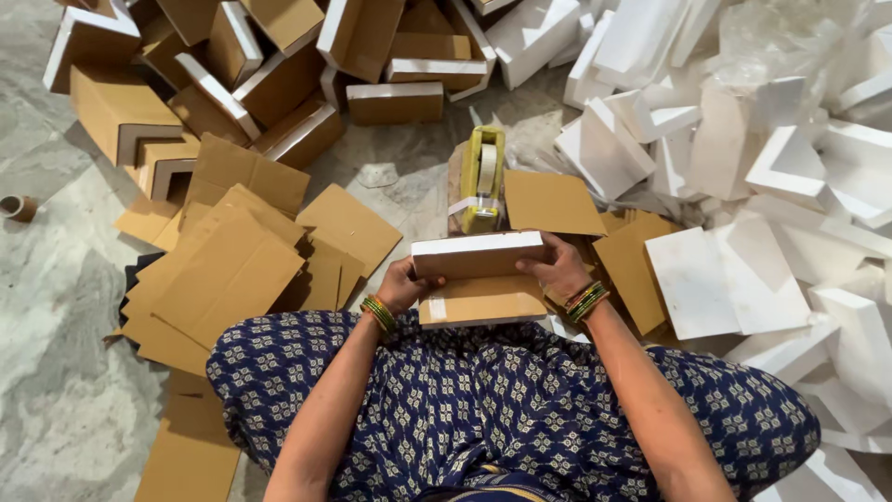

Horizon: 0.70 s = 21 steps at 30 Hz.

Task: The person sits on the floor and assembles small rectangular boxes by inserting white foam inserts into brown cardboard shells and securing them with tape. The person repeatedly picks up components, aligns them, and tapes the seams to form finished boxes.

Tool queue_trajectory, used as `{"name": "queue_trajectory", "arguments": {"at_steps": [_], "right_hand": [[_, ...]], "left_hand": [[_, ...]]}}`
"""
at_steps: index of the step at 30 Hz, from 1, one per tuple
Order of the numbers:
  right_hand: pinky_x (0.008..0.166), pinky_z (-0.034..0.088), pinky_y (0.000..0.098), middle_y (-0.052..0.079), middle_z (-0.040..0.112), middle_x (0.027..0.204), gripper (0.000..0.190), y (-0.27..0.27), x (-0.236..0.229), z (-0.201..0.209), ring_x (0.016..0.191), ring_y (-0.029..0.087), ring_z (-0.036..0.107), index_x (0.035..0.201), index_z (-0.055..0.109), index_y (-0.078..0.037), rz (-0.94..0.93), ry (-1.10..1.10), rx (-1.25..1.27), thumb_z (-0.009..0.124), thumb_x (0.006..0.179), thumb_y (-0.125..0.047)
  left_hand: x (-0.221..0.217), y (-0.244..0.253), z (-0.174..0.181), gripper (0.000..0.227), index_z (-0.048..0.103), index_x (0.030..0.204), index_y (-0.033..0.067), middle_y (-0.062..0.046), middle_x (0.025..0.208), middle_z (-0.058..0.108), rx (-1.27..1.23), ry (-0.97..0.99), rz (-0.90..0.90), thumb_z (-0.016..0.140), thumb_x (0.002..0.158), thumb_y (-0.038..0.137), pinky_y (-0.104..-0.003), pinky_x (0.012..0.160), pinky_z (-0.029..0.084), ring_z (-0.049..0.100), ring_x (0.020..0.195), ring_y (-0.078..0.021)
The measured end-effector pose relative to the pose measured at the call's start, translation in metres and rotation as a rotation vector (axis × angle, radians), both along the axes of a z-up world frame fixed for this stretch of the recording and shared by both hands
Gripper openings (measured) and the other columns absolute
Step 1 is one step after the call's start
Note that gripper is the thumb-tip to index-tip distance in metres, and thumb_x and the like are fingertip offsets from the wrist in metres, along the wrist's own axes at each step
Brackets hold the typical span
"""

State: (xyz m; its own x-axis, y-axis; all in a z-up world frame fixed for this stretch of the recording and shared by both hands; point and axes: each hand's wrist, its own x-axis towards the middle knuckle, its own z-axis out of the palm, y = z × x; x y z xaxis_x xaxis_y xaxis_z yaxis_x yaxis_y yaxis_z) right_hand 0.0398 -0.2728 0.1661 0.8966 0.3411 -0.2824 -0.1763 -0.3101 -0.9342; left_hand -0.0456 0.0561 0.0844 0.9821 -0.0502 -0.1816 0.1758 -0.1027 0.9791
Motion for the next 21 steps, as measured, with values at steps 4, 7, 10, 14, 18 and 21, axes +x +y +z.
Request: {"name": "queue_trajectory", "arguments": {"at_steps": [4, 7, 10, 14, 18, 21], "right_hand": [[0.096, 0.058, 0.0352, 0.010, 0.071, 0.124, 0.079, -0.015, 0.013, -0.029, 0.109, 0.017, 0.068, 0.142, 0.056, -0.004, 0.064, 0.026, 0.073, 0.090, 0.071, -0.017], [0.096, 0.057, 0.0335, 0.008, 0.069, 0.127, 0.083, -0.020, 0.015, -0.038, 0.112, 0.015, 0.066, 0.142, 0.053, -0.004, 0.144, -0.019, 0.028, 0.092, 0.069, -0.016], [0.089, 0.057, 0.0341, 0.007, 0.071, 0.120, 0.079, -0.013, 0.011, -0.021, 0.105, 0.015, 0.067, 0.140, 0.054, -0.007, 0.181, 0.257, 0.109, 0.089, 0.070, -0.014], [0.069, 0.055, 0.0314, 0.007, 0.078, 0.099, 0.050, 0.016, 0.062, 0.007, 0.085, 0.018, 0.071, 0.121, 0.075, -0.008, 0.505, 0.210, -0.545, 0.086, 0.075, -0.026], [0.054, 0.056, 0.0377, 0.007, 0.077, 0.078, 0.030, 0.058, 0.216, 0.064, 0.058, 0.025, 0.069, 0.113, 0.073, -0.020, 0.727, -0.060, -0.964, 0.057, 0.087, -0.021], [0.064, 0.057, 0.0381, 0.009, 0.075, 0.082, 0.030, 0.099, 0.292, 0.165, 0.068, 0.025, 0.069, 0.118, 0.069, -0.014, 0.185, -0.447, -0.768, 0.056, 0.091, -0.018]], "left_hand": [[0.008, 0.007, -0.012, 0.026, 0.072, 0.109, 0.0017, -0.009, 0.095, 0.076, -0.152, 0.131, -0.090, 0.080, 0.085, 0.006, -0.030, 0.063, 0.058, 0.068, 0.078, -0.0130], [0.007, 0.019, 0.023, 0.049, 0.061, 0.128, 0.0087, -0.011, 0.119, 0.069, -0.252, 0.282, -0.179, 0.074, 0.081, 0.002, -0.028, 0.072, 0.061, 0.068, 0.093, -0.0128], [-0.009, 0.049, 0.083, 0.088, 0.025, 0.149, 0.0258, -0.006, 0.142, 0.050, -0.185, 0.474, -0.082, 0.077, 0.081, 0.004, -0.030, 0.077, 0.061, 0.065, 0.106, -0.0147], [0.004, 0.085, 0.077, 0.077, 0.026, 0.148, 0.0150, -0.011, 0.130, 0.057, -0.178, 0.438, 0.464, 0.074, 0.089, 0.014, -0.032, 0.070, 0.055, 0.066, 0.098, -0.0189], [0.017, 0.110, -0.015, 0.045, 0.057, 0.134, 0.0007, -0.010, 0.108, 0.071, -0.291, 0.053, 0.711, 0.069, 0.092, 0.012, -0.026, 0.066, 0.054, 0.066, 0.085, -0.0129], [0.019, 0.103, -0.067, 0.040, 0.058, 0.130, 0.0010, -0.007, 0.098, 0.069, -0.314, 0.145, 0.650, 0.069, 0.092, 0.010, -0.027, 0.060, 0.052, 0.064, 0.076, -0.0121]]}}
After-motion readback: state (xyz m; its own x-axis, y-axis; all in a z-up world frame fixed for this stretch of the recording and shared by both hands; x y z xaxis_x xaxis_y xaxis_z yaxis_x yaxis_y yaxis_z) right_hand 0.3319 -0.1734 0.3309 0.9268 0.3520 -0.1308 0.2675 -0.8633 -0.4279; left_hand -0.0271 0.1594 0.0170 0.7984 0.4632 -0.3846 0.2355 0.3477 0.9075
